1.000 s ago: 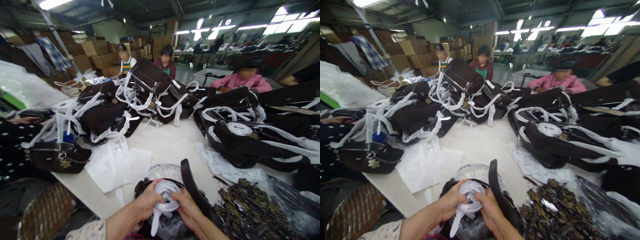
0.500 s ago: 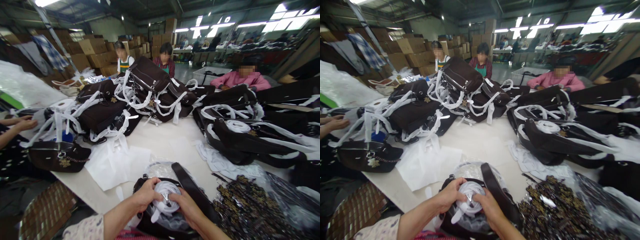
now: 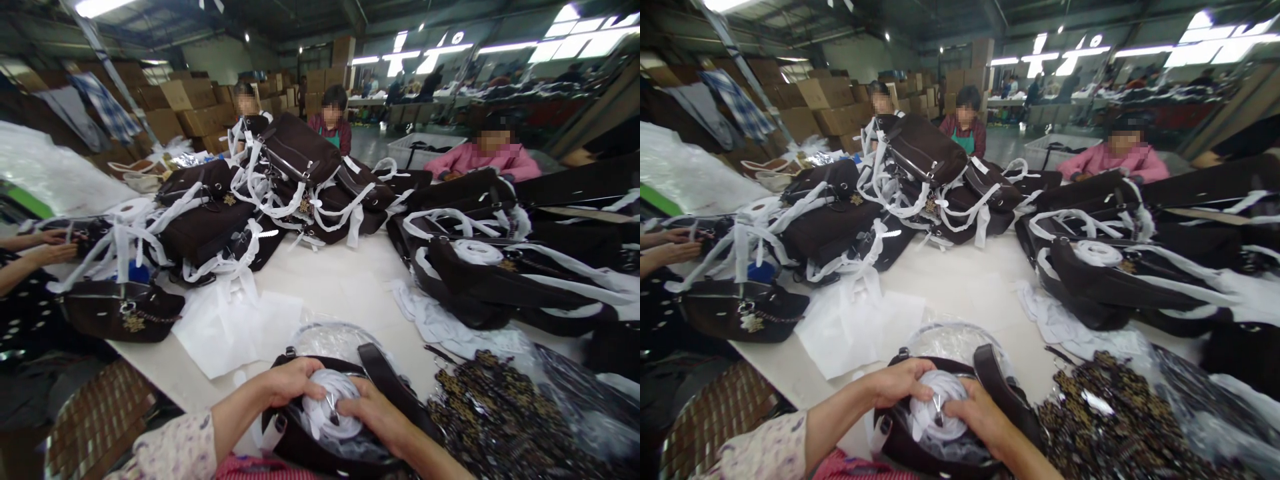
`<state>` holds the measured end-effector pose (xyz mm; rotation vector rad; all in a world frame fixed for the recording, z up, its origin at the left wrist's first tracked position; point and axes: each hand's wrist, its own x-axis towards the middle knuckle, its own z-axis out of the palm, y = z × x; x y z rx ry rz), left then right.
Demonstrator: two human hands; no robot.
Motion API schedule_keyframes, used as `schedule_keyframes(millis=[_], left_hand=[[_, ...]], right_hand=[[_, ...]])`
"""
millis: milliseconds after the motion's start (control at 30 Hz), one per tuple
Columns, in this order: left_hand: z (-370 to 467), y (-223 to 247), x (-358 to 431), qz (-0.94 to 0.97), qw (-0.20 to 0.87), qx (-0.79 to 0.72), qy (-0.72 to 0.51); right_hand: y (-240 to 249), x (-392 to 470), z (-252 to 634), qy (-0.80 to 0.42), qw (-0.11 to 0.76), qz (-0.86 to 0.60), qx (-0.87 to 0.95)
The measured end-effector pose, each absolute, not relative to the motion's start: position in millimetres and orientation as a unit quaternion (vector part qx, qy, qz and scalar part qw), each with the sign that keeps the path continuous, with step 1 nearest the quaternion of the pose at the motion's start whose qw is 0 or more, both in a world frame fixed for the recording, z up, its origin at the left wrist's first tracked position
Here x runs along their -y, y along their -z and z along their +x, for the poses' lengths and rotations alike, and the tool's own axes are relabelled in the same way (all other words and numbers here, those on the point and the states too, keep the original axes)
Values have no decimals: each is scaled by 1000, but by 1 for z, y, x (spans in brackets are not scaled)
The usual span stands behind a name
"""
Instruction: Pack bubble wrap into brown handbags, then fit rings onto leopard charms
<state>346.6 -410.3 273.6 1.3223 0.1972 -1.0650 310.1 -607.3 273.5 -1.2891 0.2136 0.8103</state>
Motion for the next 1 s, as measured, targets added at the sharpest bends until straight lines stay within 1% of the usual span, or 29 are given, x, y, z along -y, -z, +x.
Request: schedule_keyframes(millis=[167,300,400,500,600,733,900,1000], left_hand=[[347,-267,414,598,615,-88,507],[346,-258,419,620,610,-102,483],[343,-257,424,646,605,-98,455],[339,-265,428,674,607,-54,418],[335,-274,430,693,613,-8,379],[334,-276,430,693,615,-6,376],[335,-269,430,690,619,6,375],[334,-267,430,715,591,27,372]], right_hand=[[-257,605,308,-367,706,-592,-127],[-248,608,309,-342,664,-638,-187],[-249,612,311,-337,650,-656,-186],[-252,614,314,-342,668,-643,-154],[-251,613,314,-360,677,-621,-161],[-246,610,315,-391,694,-572,-194],[-247,605,316,-358,755,-499,-229],[-245,598,315,-337,782,-454,-262]])
